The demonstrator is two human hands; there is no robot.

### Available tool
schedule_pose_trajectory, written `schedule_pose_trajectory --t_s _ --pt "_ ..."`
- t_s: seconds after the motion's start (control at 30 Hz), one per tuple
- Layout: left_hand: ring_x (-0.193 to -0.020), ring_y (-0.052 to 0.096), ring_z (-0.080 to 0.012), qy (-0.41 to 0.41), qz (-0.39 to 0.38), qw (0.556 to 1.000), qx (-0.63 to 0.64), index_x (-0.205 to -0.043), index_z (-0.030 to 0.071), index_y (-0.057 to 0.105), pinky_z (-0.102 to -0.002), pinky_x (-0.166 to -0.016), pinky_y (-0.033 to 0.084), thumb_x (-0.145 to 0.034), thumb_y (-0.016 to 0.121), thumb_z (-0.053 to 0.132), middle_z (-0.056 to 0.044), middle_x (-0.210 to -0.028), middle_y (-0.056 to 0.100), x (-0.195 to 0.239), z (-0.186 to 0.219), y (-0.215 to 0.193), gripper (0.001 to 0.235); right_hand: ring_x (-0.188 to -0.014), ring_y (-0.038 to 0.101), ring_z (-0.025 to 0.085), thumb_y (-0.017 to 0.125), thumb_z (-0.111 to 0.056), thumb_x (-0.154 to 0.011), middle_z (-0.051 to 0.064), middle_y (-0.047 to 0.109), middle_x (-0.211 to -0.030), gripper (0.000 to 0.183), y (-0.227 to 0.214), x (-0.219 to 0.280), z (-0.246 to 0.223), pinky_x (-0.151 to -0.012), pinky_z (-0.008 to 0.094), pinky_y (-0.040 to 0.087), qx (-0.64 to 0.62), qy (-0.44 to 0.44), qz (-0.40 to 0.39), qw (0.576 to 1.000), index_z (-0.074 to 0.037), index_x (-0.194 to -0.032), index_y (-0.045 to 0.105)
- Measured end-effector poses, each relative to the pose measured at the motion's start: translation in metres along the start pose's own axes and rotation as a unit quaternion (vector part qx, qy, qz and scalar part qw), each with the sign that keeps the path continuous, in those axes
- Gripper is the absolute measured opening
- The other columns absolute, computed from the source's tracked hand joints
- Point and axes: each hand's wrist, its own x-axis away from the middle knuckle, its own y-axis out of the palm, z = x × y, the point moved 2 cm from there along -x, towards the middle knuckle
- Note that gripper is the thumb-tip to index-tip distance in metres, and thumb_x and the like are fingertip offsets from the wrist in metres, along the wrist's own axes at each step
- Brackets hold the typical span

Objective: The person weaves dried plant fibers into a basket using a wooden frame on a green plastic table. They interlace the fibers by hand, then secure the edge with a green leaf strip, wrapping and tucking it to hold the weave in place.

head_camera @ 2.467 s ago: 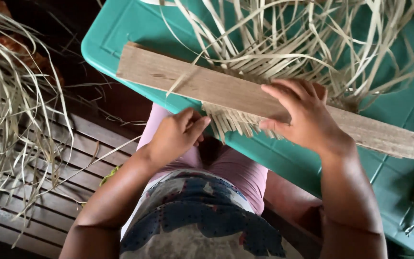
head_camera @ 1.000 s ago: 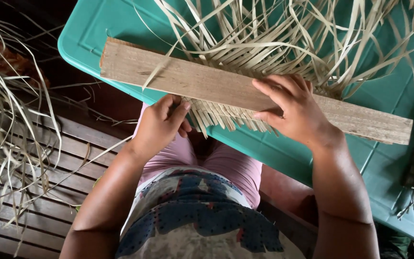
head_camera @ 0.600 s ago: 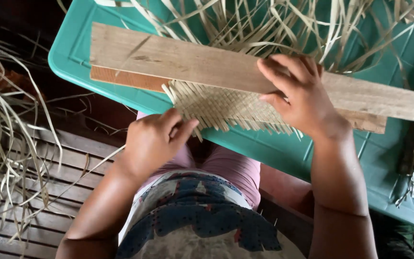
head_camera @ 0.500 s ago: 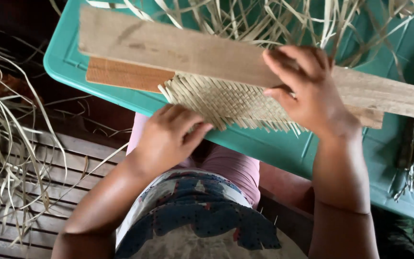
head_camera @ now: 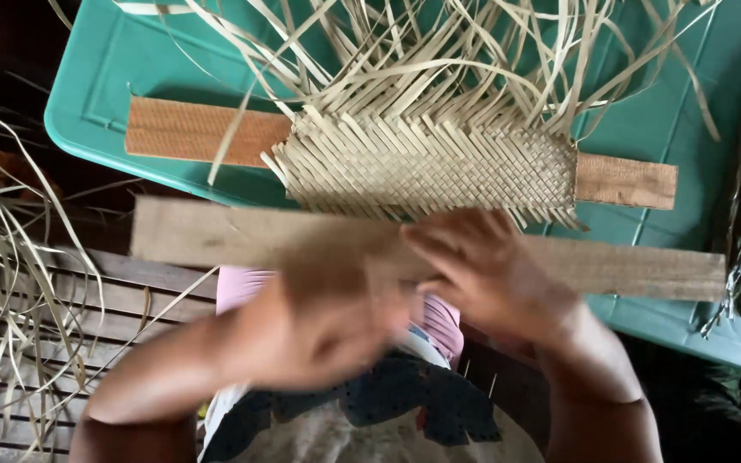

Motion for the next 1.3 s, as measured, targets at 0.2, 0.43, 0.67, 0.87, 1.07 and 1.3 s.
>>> schedule_pose_trajectory --t_s 0.2,0.43,0.67,0.87,1.07,1.3 --pt "-0.119 0.064 -0.0339 -0.065 -0.061 0.930 -0.357 -0.120 0.008 0.074 -0.045 -0.105 0.051 -0.094 0.073 0.017 -0.017 -0.123 0.071 -0.009 -0.122 0.008 0.027 -0.111 0.057 0.030 0.068 -0.053 -0.089 0.010 0.058 -0.129 0.062 0.036 0.008 -0.019 -0.083 0.046 0.051 0.093 0.007 0.025 0.995 -0.019 -0.140 0.060" --pt "-0.127 0.057 -0.0447 -0.056 -0.099 0.907 -0.406 -0.131 0.013 0.065 -0.058 -0.108 0.048 -0.068 0.094 0.034 -0.019 -0.130 0.060 -0.006 -0.143 0.010 0.072 -0.124 0.054 0.032 0.063 -0.049 -0.093 0.010 0.057 -0.135 0.055 0.058 0.009 -0.022 -0.096 0.050 0.044 0.114 0.039 0.080 0.989 -0.024 -0.142 0.059" --pt "-0.130 0.056 -0.0419 -0.059 -0.100 0.877 -0.467 -0.132 0.011 0.065 -0.056 -0.107 0.048 -0.075 0.087 0.028 -0.017 -0.132 0.062 0.002 -0.159 0.022 0.063 -0.125 0.062 0.035 0.060 -0.046 -0.098 0.012 0.064 -0.137 0.043 0.065 0.023 -0.012 -0.103 0.055 0.048 0.099 0.022 0.195 0.976 -0.019 -0.129 0.070" --pt "-0.137 0.050 -0.0448 -0.102 -0.109 0.885 -0.440 -0.136 0.010 0.062 -0.057 -0.113 0.040 -0.082 0.078 0.022 -0.019 -0.138 0.059 0.005 -0.159 0.024 0.057 -0.093 0.072 0.029 0.074 -0.019 -0.098 0.004 0.073 -0.103 0.013 0.038 0.071 0.061 -0.088 0.044 0.056 0.042 0.121 0.260 0.957 -0.016 -0.110 0.078" --pt "-0.130 0.059 -0.0408 -0.065 -0.060 0.891 -0.446 -0.129 0.013 0.069 -0.054 -0.108 0.046 -0.081 0.083 0.026 -0.015 -0.130 0.065 0.004 -0.161 0.021 0.051 -0.095 0.070 0.032 0.083 -0.008 -0.096 0.005 0.071 -0.096 0.015 0.009 0.086 0.085 -0.082 0.045 0.057 0.021 0.214 0.218 0.952 -0.013 -0.107 0.074" --pt "-0.116 0.070 -0.0349 -0.003 -0.030 0.892 -0.451 -0.112 0.011 0.077 -0.046 -0.103 0.052 -0.093 0.075 0.026 -0.014 -0.115 0.075 -0.004 -0.155 0.023 0.024 -0.095 0.070 0.034 0.081 -0.004 -0.097 0.010 0.069 -0.098 0.014 0.007 0.075 0.072 -0.082 0.046 0.056 0.005 0.206 0.225 0.952 -0.007 -0.108 0.073"
